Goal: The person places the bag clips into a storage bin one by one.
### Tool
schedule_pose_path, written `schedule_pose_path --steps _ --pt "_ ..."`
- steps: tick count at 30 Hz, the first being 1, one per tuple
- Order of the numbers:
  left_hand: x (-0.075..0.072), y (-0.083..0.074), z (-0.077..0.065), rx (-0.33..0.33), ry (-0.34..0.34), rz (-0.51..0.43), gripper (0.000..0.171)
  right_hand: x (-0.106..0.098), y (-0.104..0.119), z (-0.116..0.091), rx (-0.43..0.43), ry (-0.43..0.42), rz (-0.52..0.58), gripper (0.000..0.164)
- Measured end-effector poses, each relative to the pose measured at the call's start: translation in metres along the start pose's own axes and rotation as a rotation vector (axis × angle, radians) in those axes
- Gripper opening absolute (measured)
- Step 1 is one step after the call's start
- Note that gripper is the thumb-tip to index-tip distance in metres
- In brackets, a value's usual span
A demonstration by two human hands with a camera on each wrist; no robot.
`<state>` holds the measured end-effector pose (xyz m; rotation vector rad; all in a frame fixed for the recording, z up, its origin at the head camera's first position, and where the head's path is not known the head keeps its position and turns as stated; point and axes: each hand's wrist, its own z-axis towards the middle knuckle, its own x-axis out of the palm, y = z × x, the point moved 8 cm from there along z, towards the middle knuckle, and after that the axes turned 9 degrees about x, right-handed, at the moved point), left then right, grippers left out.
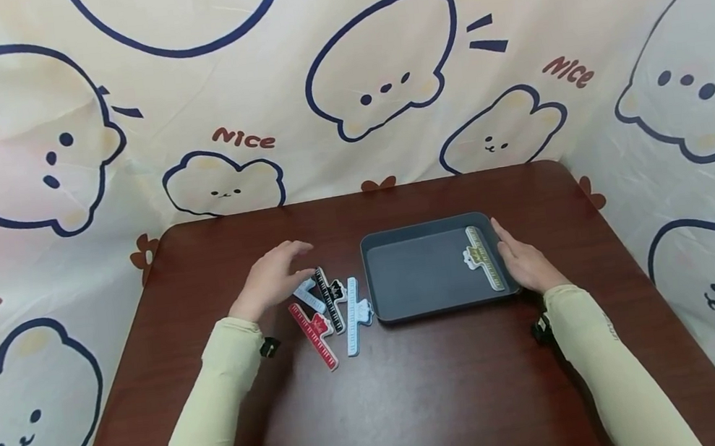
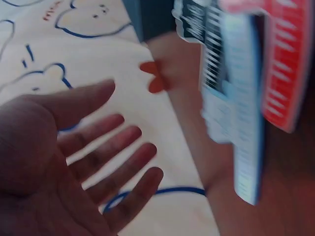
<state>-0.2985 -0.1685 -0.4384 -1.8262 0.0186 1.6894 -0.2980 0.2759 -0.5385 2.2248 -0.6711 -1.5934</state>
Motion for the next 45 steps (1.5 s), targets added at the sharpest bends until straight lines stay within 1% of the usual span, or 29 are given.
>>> schedule_pose_path --steps 4,7,13,17,20,22,26,30,33,40,45 --pt "0.010 0.013 -0.002 -0.003 0.089 0.030 0.057 -0.002 -0.001 0.000 0.001 -0.005 -0.004 0.053" --pt "0.018 0.024 -0.002 -0.008 0.131 0.031 0.058 -0.003 -0.001 0.000 0.005 -0.005 -0.004 0.052" --pt "0.029 0.043 -0.001 -0.029 0.152 0.028 0.048 -0.004 0.001 0.000 0.000 -0.008 -0.001 0.052" --pt "0.031 0.048 0.000 -0.018 0.149 0.008 0.040 -0.005 -0.001 0.002 -0.001 -0.021 -0.007 0.052" --pt "0.028 0.050 -0.001 -0.015 0.145 -0.019 0.036 -0.004 0.000 0.003 -0.004 -0.022 -0.007 0.052" --pt "0.025 0.052 -0.003 -0.026 0.139 -0.031 0.033 -0.002 0.003 0.004 -0.010 -0.020 -0.002 0.052" --pt "0.021 0.057 -0.008 -0.036 0.127 -0.064 0.024 0.001 0.007 0.003 -0.020 -0.011 0.000 0.052" --pt "0.022 0.055 -0.009 0.006 0.154 -0.102 0.017 0.002 0.004 0.001 -0.011 -0.011 -0.004 0.052" --pt "0.020 0.054 -0.010 0.037 0.158 -0.116 0.016 0.003 0.001 0.000 -0.007 -0.008 -0.005 0.053" --pt "0.004 0.050 -0.013 0.079 0.095 -0.142 0.017 0.000 0.000 0.000 -0.015 -0.020 -0.009 0.053" --pt "-0.008 0.047 -0.016 0.079 0.035 -0.179 0.016 -0.001 -0.001 0.001 -0.005 -0.019 -0.007 0.053"
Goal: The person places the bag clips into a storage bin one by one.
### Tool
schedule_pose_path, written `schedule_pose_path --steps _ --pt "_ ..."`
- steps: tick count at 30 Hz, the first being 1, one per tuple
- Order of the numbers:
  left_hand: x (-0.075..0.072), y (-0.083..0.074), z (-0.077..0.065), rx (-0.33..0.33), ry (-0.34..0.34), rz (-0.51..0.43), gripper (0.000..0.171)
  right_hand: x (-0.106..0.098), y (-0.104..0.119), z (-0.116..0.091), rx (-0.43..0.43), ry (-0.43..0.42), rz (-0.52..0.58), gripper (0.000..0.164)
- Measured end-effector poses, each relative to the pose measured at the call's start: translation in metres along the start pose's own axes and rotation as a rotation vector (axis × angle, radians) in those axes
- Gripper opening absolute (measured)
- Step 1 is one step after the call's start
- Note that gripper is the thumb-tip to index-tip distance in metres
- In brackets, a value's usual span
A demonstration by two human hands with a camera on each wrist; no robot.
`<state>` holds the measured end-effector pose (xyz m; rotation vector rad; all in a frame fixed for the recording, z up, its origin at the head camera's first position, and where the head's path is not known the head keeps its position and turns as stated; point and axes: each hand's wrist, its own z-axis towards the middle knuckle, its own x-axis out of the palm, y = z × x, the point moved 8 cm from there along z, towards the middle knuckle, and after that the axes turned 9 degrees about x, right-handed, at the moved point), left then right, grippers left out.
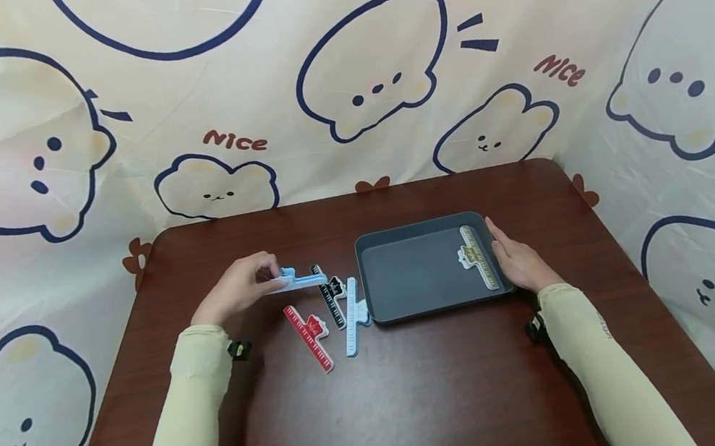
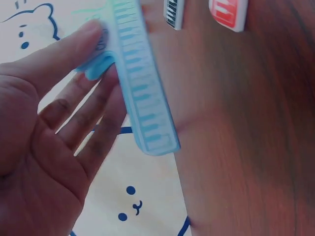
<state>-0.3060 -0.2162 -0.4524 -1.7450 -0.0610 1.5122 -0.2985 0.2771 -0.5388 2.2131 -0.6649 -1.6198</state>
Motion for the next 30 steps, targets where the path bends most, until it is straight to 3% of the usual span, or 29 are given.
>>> schedule_pose_path --steps 5,13,20,25,30 --pt "-0.007 -0.003 -0.003 -0.011 -0.051 -0.034 0.017 -0.001 0.001 0.000 -0.006 -0.005 -0.002 0.053" --pt "-0.008 0.000 -0.007 -0.042 -0.067 -0.042 0.017 -0.001 0.001 -0.001 -0.003 -0.008 -0.001 0.052" --pt "-0.014 0.001 -0.008 -0.065 -0.172 -0.104 0.019 0.000 0.001 -0.001 -0.008 -0.008 -0.006 0.053" --pt "-0.012 0.002 -0.006 -0.109 -0.197 -0.255 0.021 -0.001 0.003 -0.002 -0.035 -0.015 -0.020 0.053" --pt "-0.003 0.004 -0.006 -0.161 -0.158 -0.414 0.026 0.000 0.002 0.000 -0.036 -0.006 -0.023 0.054"
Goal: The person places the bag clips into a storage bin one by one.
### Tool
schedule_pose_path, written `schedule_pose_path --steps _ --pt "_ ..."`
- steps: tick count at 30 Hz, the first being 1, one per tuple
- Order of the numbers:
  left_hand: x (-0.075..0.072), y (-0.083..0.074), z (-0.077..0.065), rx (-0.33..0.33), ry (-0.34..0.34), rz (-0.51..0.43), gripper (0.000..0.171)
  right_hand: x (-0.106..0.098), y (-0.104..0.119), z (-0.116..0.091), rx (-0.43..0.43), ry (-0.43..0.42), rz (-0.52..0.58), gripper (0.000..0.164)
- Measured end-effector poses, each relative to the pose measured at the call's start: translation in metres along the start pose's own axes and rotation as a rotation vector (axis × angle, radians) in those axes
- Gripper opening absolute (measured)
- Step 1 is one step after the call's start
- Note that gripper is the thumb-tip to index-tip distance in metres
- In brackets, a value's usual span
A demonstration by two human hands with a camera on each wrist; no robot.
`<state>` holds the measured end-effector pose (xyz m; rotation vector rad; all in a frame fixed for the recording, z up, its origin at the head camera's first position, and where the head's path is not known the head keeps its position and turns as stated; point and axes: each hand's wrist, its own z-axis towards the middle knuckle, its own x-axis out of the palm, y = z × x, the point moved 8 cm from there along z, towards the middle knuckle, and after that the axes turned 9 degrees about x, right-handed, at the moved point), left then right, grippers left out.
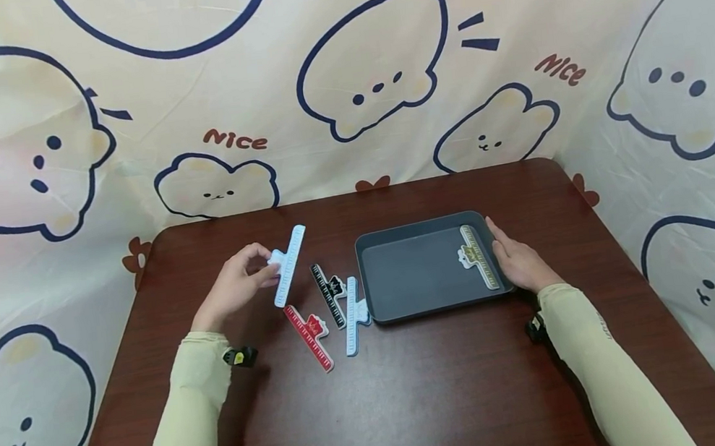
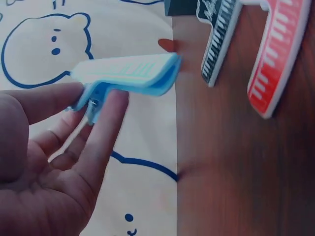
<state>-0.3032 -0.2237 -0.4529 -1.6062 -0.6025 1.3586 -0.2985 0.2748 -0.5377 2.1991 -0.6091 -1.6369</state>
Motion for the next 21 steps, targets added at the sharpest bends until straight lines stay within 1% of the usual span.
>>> schedule_pose_path --steps 5,9,15,19,21 --pt "0.009 0.003 -0.001 -0.060 0.036 -0.082 0.028 0.000 0.001 0.000 0.000 -0.003 -0.006 0.054" --pt "0.013 0.000 0.000 -0.080 0.032 -0.158 0.027 -0.001 0.003 -0.002 0.004 -0.002 -0.001 0.054" --pt "0.015 -0.008 0.002 -0.063 -0.010 -0.278 0.026 -0.001 0.004 -0.003 0.013 0.001 0.009 0.054" --pt "0.016 -0.011 0.003 -0.057 -0.039 -0.359 0.027 -0.002 0.001 -0.004 0.029 0.027 0.039 0.054" --pt "0.017 -0.012 0.003 -0.057 -0.048 -0.384 0.027 -0.002 0.001 -0.005 0.031 0.039 0.062 0.054"
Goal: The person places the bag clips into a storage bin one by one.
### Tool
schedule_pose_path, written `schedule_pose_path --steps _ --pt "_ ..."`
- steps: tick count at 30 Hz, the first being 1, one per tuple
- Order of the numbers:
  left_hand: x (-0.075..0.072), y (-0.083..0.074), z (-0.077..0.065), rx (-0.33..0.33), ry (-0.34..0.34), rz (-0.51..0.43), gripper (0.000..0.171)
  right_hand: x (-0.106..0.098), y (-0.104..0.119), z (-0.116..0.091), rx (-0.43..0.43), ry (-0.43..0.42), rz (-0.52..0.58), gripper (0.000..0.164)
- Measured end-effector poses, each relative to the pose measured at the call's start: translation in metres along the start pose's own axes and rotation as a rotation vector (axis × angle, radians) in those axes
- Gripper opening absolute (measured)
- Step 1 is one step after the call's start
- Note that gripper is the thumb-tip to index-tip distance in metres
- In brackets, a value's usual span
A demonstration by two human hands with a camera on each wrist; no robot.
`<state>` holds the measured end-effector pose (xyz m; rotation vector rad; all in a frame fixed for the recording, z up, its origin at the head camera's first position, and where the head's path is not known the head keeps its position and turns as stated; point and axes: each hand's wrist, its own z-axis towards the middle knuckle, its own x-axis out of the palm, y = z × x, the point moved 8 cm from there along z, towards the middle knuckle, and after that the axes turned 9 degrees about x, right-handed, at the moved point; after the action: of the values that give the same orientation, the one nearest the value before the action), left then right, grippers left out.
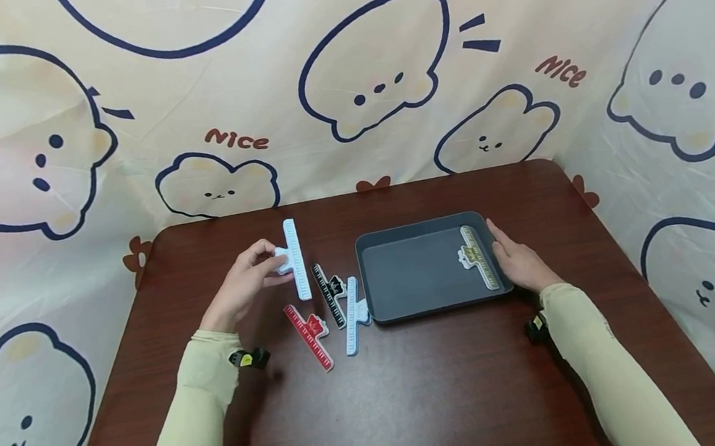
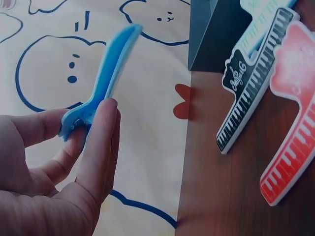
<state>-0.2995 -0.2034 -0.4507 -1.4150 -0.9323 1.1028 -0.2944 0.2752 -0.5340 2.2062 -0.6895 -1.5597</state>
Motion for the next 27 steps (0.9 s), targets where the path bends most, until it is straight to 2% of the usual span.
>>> schedule_pose_path --steps 9,14,22,27 --pt "0.007 -0.006 -0.001 0.013 0.014 0.010 0.028 0.001 0.001 -0.004 -0.035 0.036 0.116 0.054" --pt "0.012 -0.004 -0.002 -0.002 0.039 -0.035 0.025 0.001 0.001 -0.005 -0.042 0.057 0.119 0.054" --pt "0.020 0.001 0.000 -0.008 0.051 -0.095 0.010 0.002 -0.004 -0.002 -0.036 0.097 0.159 0.053" --pt "0.027 0.005 0.002 -0.015 0.057 -0.105 0.016 0.002 -0.003 -0.001 -0.054 0.086 0.129 0.055"
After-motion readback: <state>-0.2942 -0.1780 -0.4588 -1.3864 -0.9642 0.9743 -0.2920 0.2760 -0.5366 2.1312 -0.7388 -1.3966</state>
